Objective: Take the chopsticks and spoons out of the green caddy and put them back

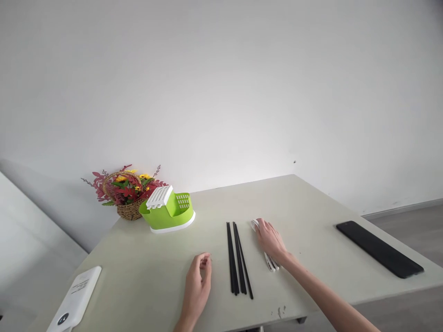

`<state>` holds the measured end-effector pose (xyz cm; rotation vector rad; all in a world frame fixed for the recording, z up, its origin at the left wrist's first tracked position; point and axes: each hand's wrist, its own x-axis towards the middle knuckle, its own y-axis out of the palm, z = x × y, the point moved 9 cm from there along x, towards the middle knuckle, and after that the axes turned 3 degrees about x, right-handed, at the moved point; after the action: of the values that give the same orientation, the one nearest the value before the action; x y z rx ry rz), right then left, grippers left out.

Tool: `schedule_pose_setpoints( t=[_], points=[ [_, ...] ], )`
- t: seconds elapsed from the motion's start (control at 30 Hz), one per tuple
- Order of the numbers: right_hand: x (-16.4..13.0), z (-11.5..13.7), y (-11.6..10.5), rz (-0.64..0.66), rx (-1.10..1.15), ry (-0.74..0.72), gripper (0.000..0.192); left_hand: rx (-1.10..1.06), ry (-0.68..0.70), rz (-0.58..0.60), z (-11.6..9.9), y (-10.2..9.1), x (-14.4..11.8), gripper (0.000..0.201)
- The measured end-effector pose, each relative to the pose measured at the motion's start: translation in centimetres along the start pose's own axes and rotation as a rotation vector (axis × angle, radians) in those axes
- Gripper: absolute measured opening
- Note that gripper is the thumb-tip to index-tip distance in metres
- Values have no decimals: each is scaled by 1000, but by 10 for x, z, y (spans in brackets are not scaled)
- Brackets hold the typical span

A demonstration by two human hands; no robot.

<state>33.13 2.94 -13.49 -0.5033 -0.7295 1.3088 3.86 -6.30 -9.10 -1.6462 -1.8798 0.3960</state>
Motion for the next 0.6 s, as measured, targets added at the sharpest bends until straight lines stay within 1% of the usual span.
schedule_pose_setpoints(
  t=[0.13,0.3,0.43,0.6],
  points=[
    [1,1,4,2,-108,6,28,-9,-4,6,2,1,0,41],
    [0,-1,5,1,-171,25,30,-20,-22,16,1,2,-1,41],
    [-2,-3,1,-5,-167,44,32,-18,-12,7,2,2,-1,40],
    [-3,-8,-4,3,-86,66,36,-18,4,-1,1,1,1,40]
  ],
)
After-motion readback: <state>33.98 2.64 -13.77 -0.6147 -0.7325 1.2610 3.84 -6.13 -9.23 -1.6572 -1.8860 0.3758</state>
